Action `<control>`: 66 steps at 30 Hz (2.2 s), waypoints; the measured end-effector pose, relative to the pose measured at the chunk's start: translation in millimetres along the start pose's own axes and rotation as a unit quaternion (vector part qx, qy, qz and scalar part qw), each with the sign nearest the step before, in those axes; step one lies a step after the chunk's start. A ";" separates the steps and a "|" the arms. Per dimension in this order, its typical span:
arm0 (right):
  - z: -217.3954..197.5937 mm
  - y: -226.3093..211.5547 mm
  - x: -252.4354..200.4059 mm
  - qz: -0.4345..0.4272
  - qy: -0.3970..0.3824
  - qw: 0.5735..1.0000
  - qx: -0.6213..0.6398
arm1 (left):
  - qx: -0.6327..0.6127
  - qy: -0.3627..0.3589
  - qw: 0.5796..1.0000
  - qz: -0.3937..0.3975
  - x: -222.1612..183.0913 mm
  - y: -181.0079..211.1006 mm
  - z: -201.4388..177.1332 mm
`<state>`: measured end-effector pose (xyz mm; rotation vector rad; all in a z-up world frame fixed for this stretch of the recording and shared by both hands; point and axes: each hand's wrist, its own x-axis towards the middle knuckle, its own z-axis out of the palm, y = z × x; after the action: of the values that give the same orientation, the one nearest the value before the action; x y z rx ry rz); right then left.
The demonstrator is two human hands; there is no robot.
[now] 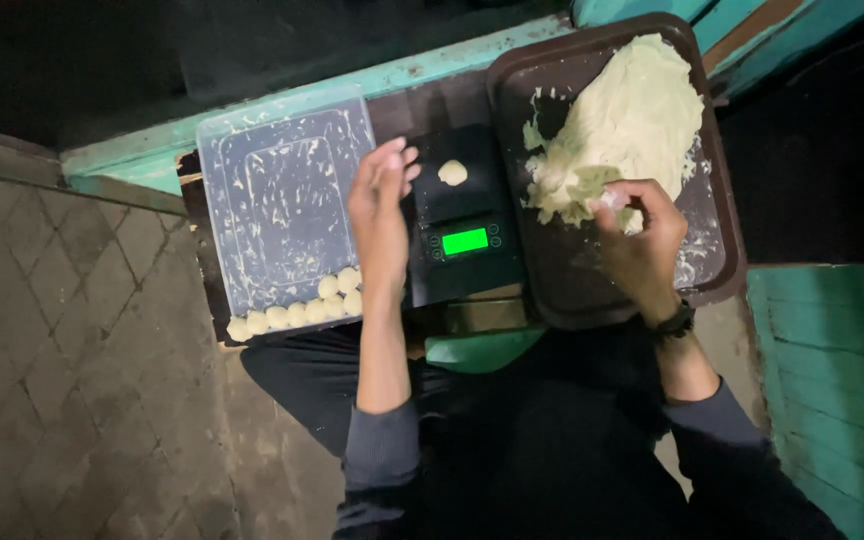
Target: Weighing small portions of dough on a digital scale and rolling them into balls before placing them in a container.
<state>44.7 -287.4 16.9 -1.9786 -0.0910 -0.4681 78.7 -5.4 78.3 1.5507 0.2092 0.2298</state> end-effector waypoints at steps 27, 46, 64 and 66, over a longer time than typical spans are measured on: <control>-7.1 59.9 50.3 0.026 -0.015 0.999 -0.036 | -0.039 0.085 0.995 -0.045 -64.6 -48.8 -27.2; -21.7 72.2 27.4 -0.162 -0.174 0.887 -0.396 | 0.613 -0.139 0.778 0.015 71.1 -152.8 54.3; -56.2 132.2 24.4 -0.213 -0.110 0.939 -0.246 | 0.351 0.149 0.920 0.090 -17.7 -60.5 -141.3; -55.7 160.4 25.4 -0.170 -0.134 0.953 -0.211 | 0.332 0.152 0.931 0.028 -33.6 -57.4 -173.7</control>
<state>95.3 -411.6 -90.2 -2.4551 -0.5494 -0.4612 -0.8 151.9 18.7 2.1926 0.5269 0.4810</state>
